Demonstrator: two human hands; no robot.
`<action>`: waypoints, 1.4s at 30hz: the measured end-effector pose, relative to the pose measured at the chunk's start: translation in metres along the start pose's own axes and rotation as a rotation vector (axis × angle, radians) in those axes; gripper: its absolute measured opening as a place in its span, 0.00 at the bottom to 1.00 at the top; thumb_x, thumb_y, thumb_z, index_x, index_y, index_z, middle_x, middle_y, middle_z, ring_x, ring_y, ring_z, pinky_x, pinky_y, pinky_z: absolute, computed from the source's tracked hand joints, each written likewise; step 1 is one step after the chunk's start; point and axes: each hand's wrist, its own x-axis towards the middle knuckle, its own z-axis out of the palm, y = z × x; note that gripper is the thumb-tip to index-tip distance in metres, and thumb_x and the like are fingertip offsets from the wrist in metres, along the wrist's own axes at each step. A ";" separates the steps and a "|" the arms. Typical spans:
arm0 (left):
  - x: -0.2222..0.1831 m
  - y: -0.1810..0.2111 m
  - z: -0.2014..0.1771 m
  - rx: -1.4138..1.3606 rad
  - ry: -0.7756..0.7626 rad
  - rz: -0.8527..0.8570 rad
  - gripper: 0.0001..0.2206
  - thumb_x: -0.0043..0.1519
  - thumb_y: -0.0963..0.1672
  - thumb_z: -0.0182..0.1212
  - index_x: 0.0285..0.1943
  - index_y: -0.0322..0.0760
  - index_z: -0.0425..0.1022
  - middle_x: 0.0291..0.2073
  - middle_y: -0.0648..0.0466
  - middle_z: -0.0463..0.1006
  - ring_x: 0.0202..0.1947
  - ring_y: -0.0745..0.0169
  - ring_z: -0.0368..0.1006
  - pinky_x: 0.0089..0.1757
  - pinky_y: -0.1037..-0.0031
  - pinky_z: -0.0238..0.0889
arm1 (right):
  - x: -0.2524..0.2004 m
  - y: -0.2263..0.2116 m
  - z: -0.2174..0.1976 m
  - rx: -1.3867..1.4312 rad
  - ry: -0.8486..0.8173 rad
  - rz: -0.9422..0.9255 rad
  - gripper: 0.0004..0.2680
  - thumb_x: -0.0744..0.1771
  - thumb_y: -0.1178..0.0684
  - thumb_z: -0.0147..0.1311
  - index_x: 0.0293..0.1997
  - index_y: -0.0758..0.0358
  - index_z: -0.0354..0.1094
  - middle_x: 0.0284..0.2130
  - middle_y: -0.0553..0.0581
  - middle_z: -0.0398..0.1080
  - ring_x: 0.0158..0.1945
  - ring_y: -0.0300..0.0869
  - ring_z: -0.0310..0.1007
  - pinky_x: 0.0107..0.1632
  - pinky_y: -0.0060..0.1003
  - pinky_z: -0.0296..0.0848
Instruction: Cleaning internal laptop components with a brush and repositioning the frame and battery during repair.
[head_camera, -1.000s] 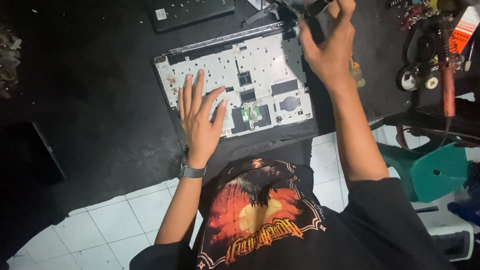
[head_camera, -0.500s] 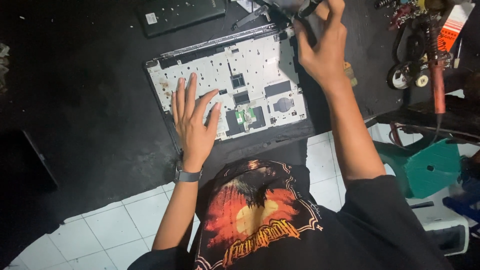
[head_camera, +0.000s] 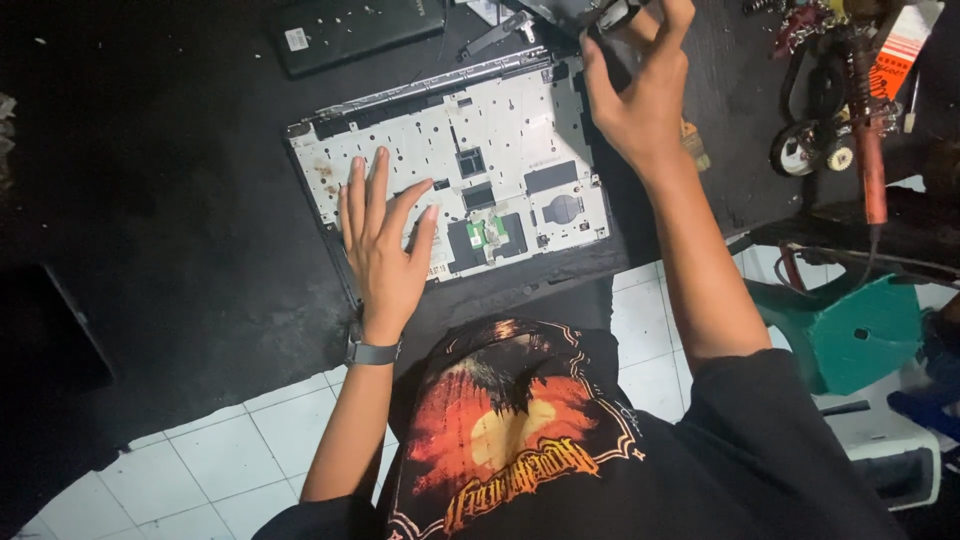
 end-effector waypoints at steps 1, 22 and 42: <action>0.000 0.000 0.000 -0.006 0.001 -0.001 0.12 0.75 0.48 0.56 0.63 0.48 0.80 0.77 0.53 0.56 0.79 0.43 0.47 0.74 0.42 0.41 | -0.004 0.008 0.002 -0.061 0.031 -0.025 0.26 0.75 0.65 0.62 0.71 0.51 0.40 0.46 0.64 0.69 0.45 0.51 0.74 0.49 0.42 0.76; 0.000 0.000 0.002 -0.005 0.009 -0.008 0.12 0.74 0.48 0.56 0.62 0.49 0.80 0.77 0.53 0.57 0.79 0.44 0.47 0.73 0.43 0.41 | 0.007 -0.015 -0.001 0.014 0.034 -0.030 0.28 0.75 0.68 0.59 0.75 0.47 0.39 0.51 0.66 0.68 0.51 0.53 0.74 0.57 0.45 0.75; 0.002 0.003 -0.003 -0.007 -0.001 0.005 0.13 0.74 0.48 0.55 0.63 0.49 0.79 0.77 0.52 0.56 0.79 0.44 0.47 0.73 0.44 0.41 | -0.006 -0.003 0.000 -0.072 0.080 0.107 0.32 0.73 0.63 0.70 0.77 0.44 0.41 0.41 0.57 0.60 0.45 0.47 0.76 0.54 0.43 0.76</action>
